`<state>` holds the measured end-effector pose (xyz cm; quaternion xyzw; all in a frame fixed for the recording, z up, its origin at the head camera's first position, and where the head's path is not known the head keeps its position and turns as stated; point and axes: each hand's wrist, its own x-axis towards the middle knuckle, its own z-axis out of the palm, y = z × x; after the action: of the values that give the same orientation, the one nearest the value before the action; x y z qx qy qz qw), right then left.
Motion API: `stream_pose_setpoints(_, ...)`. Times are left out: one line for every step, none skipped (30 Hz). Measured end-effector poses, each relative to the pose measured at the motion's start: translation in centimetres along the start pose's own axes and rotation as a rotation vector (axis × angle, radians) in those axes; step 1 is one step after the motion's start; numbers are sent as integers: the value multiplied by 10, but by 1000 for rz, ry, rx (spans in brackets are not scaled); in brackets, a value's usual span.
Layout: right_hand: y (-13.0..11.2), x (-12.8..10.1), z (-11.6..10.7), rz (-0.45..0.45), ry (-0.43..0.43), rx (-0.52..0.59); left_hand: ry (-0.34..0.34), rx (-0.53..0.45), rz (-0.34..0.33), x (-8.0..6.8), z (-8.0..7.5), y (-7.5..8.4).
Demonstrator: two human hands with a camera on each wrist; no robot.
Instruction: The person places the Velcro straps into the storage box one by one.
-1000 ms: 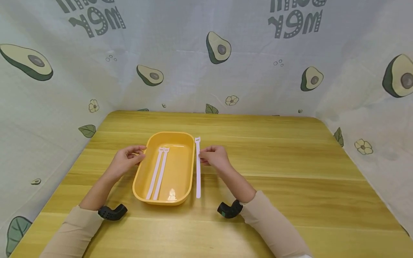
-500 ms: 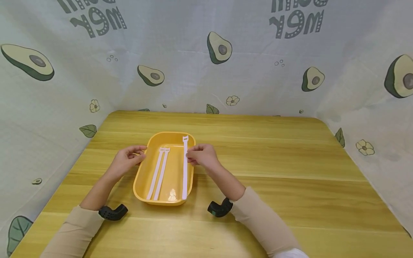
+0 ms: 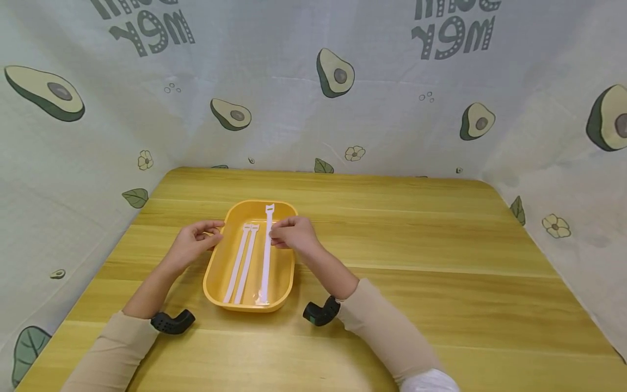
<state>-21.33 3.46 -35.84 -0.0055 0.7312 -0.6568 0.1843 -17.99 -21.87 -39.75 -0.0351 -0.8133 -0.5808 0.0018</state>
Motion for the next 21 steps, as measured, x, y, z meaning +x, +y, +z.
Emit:
stream_pose_setpoints(0, 1, 2, 2, -1, -4, 1, 1, 1, 0, 0, 0)
stream_pose_setpoints(-1, 3, 4, 5, -2, -6, 3, 3, 1, 0, 0, 0)
stream_pose_setpoints(-1, 4, 6, 6, -3, -9, 3, 4, 1, 0, 0, -1)
stream_pose_setpoints(-1, 5, 8, 7, -4, -13, 5, 4, 2, 0, 0, -1)
stream_pose_setpoints(-2, 6, 10, 8, -6, -15, 6, 4, 3, 1, 0, -2)
stream_pose_setpoints(-1, 7, 12, 9, -6, -19, 6, 3, 4, 1, 1, -2)
stream_pose_setpoints(-1, 8, 14, 7, -8, -25, 5, 4, 5, 1, 1, -2)
stream_pose_setpoints(-1, 9, 15, 9, -10, -28, 5, 7, 8, 1, 1, -3)
stream_pose_setpoints(0, 9, 17, 9, -11, -30, 6, 6, 8, 1, 1, -3)
stream_pose_setpoints(0, 10, 18, 8, -12, -35, 9, 8, 6, 1, 1, -4)
stream_pose_setpoints(1, 11, 20, 3, -14, -38, 11, 10, 6, 2, 1, -4)
stream_pose_setpoints(1, 12, 21, -4, -15, -42, 11, 11, 5, 2, 1, -5)
stream_pose_setpoints(1, 12, 23, -9, -16, -45, 11, 12, 3, 2, 1, -5)
stream_pose_setpoints(2, 13, 24, -12, -16, -47, 13, 14, 0, 3, 1, -5)
stream_pose_setpoints(2, 13, 25, -18, -17, -53, 16, 11, -5, 3, 1, -5)
stream_pose_setpoints(3, 14, 27, -23, -18, -59, 16, 12, -6, 3, 1, -5)
stream_pose_setpoints(3, 15, 28, -27, -18, -63, 17, 12, -8, 4, 1, -4)
stream_pose_setpoints(3, 16, 30, -29, -18, -67, 15, 15, -5, 4, 1, -4)
stream_pose_setpoints(4, 17, 31, -30, -20, -69, 17, 14, -5, 4, 1, -4)
stream_pose_setpoints(5, 19, 32, -35, -23, -73, 19, 14, -5, 4, 1, -4)
stream_pose_setpoints(7, 21, 34, -38, -25, -77, 20, 11, -5, 3, 1, -3)
